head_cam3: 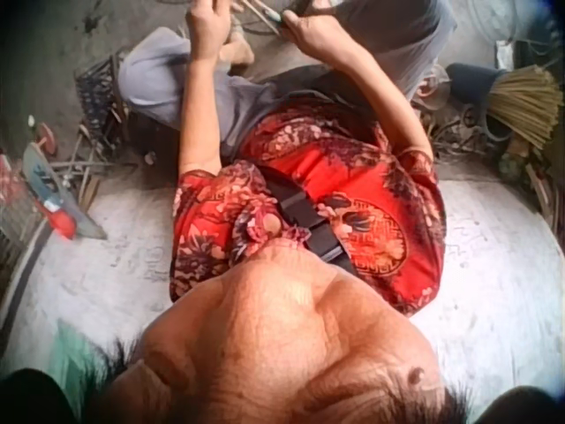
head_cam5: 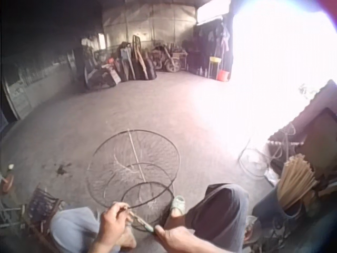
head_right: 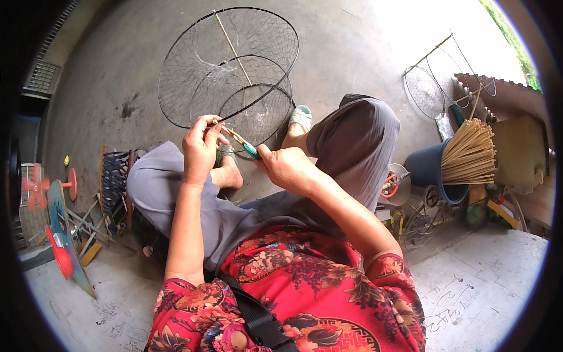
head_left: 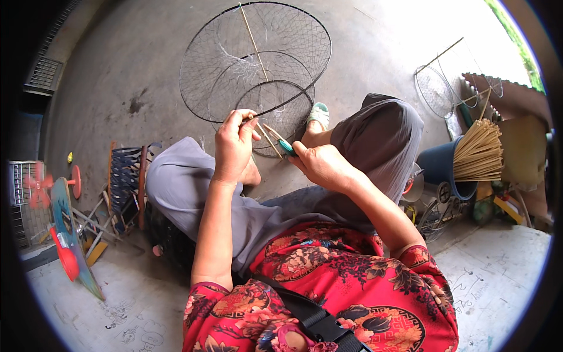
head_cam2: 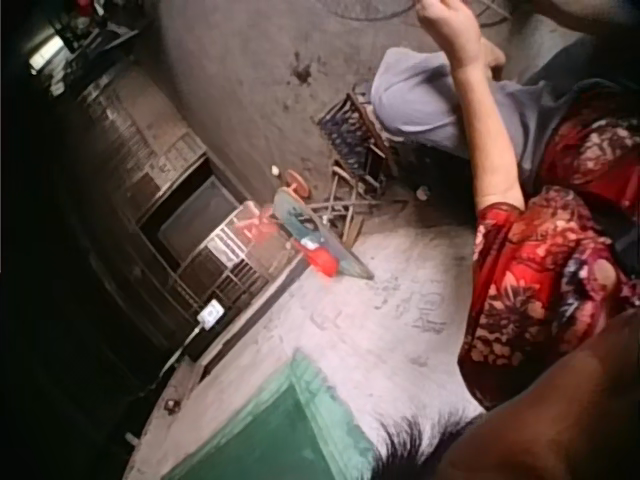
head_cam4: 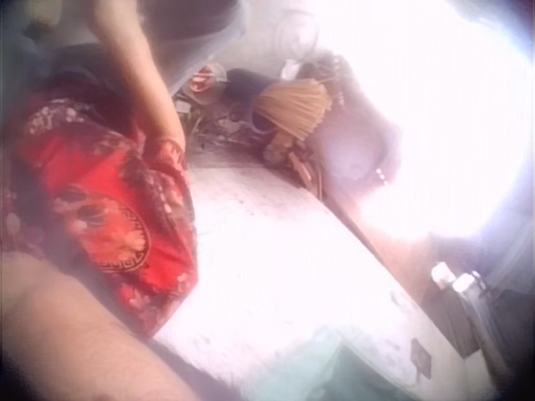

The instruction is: The person repairs a collapsible wire fishing trap by hand, using wooden sticks to support the structure and a green plastic shuttle to weave or tie the netting to the wire frames.

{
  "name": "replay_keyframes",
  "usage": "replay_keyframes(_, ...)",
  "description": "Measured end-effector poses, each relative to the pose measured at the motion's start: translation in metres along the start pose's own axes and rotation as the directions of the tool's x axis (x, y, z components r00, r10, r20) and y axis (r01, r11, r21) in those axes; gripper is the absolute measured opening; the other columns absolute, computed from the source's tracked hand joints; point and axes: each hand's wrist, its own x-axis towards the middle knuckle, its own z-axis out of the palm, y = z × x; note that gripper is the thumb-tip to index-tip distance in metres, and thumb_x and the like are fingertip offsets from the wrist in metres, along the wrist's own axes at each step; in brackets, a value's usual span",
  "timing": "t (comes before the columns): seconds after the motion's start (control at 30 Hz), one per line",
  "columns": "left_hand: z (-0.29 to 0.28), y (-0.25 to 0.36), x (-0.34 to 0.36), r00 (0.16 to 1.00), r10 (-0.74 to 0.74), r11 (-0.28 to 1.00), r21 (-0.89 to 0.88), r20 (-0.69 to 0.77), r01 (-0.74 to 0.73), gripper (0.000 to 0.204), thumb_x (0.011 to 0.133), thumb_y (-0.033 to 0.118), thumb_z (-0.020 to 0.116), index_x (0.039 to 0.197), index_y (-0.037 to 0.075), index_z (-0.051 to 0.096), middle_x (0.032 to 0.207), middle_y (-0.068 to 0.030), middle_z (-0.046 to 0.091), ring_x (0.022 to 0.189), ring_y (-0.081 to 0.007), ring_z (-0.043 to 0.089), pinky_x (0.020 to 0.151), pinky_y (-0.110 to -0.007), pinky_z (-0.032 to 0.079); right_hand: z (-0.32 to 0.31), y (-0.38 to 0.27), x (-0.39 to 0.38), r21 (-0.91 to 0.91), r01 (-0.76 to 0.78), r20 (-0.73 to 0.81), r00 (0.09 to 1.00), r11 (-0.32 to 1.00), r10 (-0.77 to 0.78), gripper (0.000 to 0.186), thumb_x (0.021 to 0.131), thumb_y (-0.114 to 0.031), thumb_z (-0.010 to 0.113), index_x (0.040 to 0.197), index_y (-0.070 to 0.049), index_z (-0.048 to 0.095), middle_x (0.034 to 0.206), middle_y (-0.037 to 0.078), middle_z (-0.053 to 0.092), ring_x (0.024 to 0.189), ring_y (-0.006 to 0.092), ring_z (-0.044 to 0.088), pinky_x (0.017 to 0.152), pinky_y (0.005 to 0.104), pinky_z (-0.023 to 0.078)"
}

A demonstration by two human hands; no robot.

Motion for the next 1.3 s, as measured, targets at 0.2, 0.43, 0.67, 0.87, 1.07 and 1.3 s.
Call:
replay_keyframes(0.2,-0.008,-0.012,0.013,0.995,-0.1,0.991,-0.091,0.026,0.102,0.016,0.112,0.002,0.077,0.127,-0.002,0.075,0.104,-0.0052,0.081,0.07,-0.0082,0.069,0.063,-0.026,0.056,0.013,0.016,0.055,-0.09,-0.014,0.065,0.998,0.996,0.02,0.028,0.116,-0.028,0.072,0.119,-0.003,0.059,0.074,0.016,0.074,0.068,0.035,0.078,0.061,0.0505,0.059)
replay_keyframes(0.43,-0.003,-0.024,0.015,0.99,-0.143,0.986,-0.081,0.008,0.143,0.018,0.104,0.007,0.087,0.121,0.004,0.08,0.092,-0.0031,0.083,0.063,-0.0104,0.069,0.058,-0.031,0.056,-0.008,-0.006,0.082,0.805,-0.032,-0.185,0.936,0.593,0.301,0.035,0.103,-0.023,0.089,0.124,-0.003,0.07,0.112,0.013,0.078,0.103,0.0226,0.081,0.089,0.0421,0.064)
replay_keyframes(0.67,0.005,-0.016,0.022,0.97,0.213,0.972,0.129,-0.118,-0.198,0.023,0.101,-0.001,0.084,0.125,0.002,0.085,0.107,-0.0103,0.084,0.078,-0.0149,0.075,0.065,-0.03,0.06,-0.029,-0.088,0.124,-0.279,0.185,-0.363,0.888,0.942,-0.281,0.027,0.09,-0.025,0.082,0.108,-0.007,0.073,0.1,0.011,0.07,0.089,0.0302,0.078,0.071,0.0424,0.063)
replay_keyframes(0.87,0.002,-0.031,0.008,0.991,-0.112,0.949,-0.304,-0.076,0.084,0.018,0.104,-0.001,0.085,0.122,0.0,0.085,0.101,-0.0037,0.081,0.071,-0.0081,0.072,0.063,-0.026,0.056,-0.05,-0.069,0.055,0.102,0.114,-0.632,0.775,0.988,-0.024,0.022,0.092,-0.007,0.084,0.11,-0.009,0.071,0.114,0.014,0.073,0.096,0.0355,0.076,0.073,0.046,0.064)
replay_keyframes(1.07,0.012,-0.021,-0.003,0.995,-0.052,0.979,-0.203,-0.089,0.033,0.013,0.106,0.0,0.083,0.119,0.0,0.084,0.099,-0.0043,0.083,0.067,-0.0091,0.073,0.06,-0.027,0.057,0.03,0.029,0.018,0.309,-0.44,-0.258,0.814,0.843,0.52,0.018,0.116,-0.021,0.068,0.115,-0.009,0.055,0.081,0.028,0.072,0.079,0.0537,0.075,0.064,0.0615,0.054)
replay_keyframes(1.3,0.014,-0.001,-0.013,0.987,0.019,0.998,-0.064,-0.16,-0.029,0.011,0.107,0.002,0.082,0.118,0.001,0.08,0.095,-0.0051,0.08,0.063,-0.0099,0.07,0.058,-0.029,0.056,-0.045,-0.092,0.023,0.362,0.261,-0.689,0.722,0.895,0.068,0.028,0.114,-0.003,0.069,0.138,0.0,0.054,0.107,0.014,0.078,0.083,0.0245,0.075,0.076,0.035,0.061)
